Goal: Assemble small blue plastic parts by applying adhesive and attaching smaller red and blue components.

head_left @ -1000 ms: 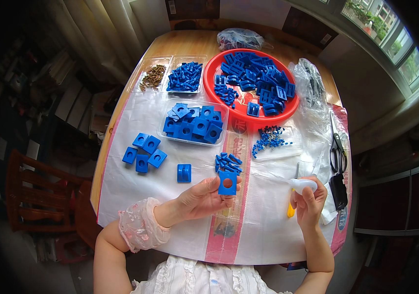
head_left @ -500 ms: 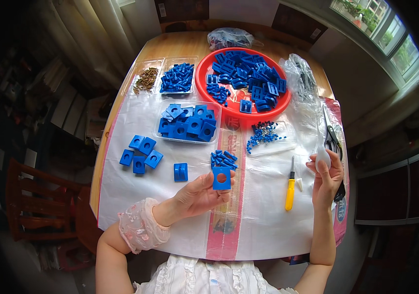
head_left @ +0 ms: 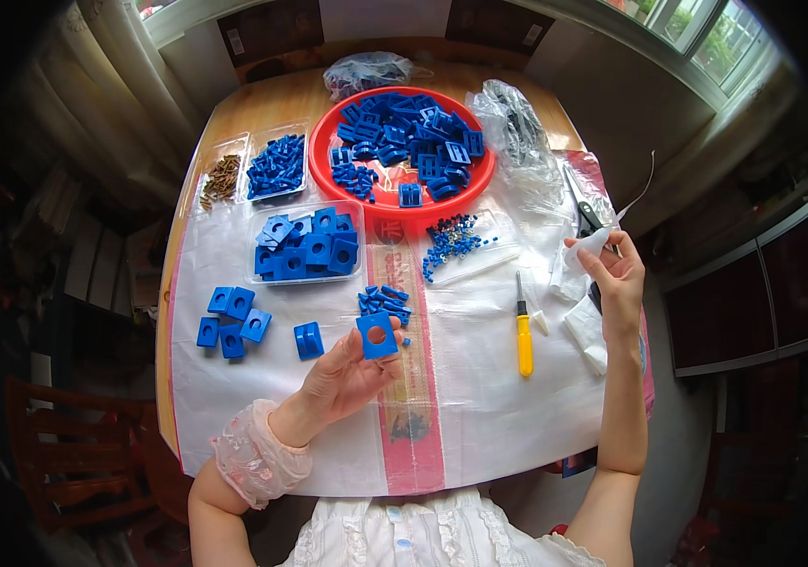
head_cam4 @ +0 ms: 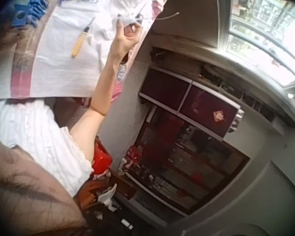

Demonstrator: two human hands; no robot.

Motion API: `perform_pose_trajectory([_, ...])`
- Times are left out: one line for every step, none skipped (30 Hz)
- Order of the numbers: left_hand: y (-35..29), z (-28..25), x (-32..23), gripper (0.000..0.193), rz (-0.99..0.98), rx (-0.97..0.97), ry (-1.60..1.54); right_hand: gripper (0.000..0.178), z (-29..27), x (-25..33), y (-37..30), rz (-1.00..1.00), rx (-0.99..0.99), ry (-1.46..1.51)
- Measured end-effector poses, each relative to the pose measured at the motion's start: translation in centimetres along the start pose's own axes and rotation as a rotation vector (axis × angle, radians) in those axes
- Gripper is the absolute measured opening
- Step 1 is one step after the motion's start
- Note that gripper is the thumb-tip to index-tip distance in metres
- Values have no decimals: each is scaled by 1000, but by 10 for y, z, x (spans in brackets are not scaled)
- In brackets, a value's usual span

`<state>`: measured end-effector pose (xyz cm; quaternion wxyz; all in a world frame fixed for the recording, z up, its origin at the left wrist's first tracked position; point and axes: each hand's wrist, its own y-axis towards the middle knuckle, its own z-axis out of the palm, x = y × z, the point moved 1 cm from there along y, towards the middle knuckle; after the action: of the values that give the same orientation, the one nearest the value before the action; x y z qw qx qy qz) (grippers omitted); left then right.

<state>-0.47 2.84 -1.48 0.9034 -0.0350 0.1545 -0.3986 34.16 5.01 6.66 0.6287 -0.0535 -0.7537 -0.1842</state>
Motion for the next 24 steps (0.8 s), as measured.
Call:
perform_pose_trajectory([-1,4,0,57,6,-37,24,21,1,1,0,4,13,-27])
perform_pose_trajectory([-1,6,0,55,14,-74,48,21,3,1,1,8,27,-53])
perform_pose_trajectory([-2,4,0,57,10,-53,25,20,5,0,1,2,34,-103])
perform_pose_trajectory([-2,0,0,58,7,-30,2,20,7,-3,2,-6,41,-154])
perform_pose_trajectory([-3,-3,0,60,5,-7,-22,19,9,-6,4,-13,48,-206])
perform_pose_trajectory([-2,-4,-1,60,3,0,-21,19,11,-8,7,-48,34,-244])
perform_pose_trajectory([-2,-5,-1,60,-1,5,-21,20,9,-15,13,-100,17,-384])
perform_pose_trajectory([-2,-4,-1,60,-4,11,-18,21,7,-24,20,-153,0,-521])
perform_pose_trajectory([-2,-4,0,60,-3,0,-16,22,5,-31,25,-206,-18,-659])
perform_pose_trajectory([-2,-3,0,60,-1,-11,-14,26,7,-34,28,-225,-86,-706])
perform_pose_trajectory([-1,-2,0,60,1,-21,-13,27,7,-39,33,-244,-72,-717])
perform_pose_trajectory([-1,-2,0,60,2,-16,-15,27,6,-44,40,-262,-58,-728])
perform_pose_trajectory([-1,-3,0,60,4,-12,-17,28,6,-48,44,-281,-44,-740])
perform_pose_trajectory([-1,-3,0,60,5,-7,-20,26,7,-53,47,-215,-52,-693])
perform_pose_trajectory([0,-3,0,60,6,-8,-19,25,7,-57,47,-202,-57,-687])
perform_pose_trajectory([-1,-3,0,60,11,-13,-18,25,11,-59,46,-189,-58,-676])
perform_pose_trajectory([-1,-4,0,60,15,-17,-17,25,13,-61,45,-176,-60,-667])
perform_pose_trajectory([-1,-4,0,60,16,-19,-18,24,15,-61,43,-162,-66,-664])
perform_pose_trajectory([-1,-4,0,60,15,-22,-18,23,15,-61,43,-136,-64,-681])
perform_pose_trajectory([-1,-4,0,60,15,-25,-19,23,15,-62,42,-109,-61,-698])
perform_pose_trajectory([-1,-4,0,61,15,-25,-15,23,15,-62,42,-82,-58,-714])
perform_pose_trajectory([-1,-5,1,61,15,-26,-12,23,16,-60,41,-82,-59,-738])
perform_pose_trajectory([-1,-5,1,61,16,-28,-9,23,18,-55,39,-82,-59,-763])
perform_pose_trajectory([-1,-5,1,61,18,-30,-7,24,19,-52,39,-83,-58,-787])
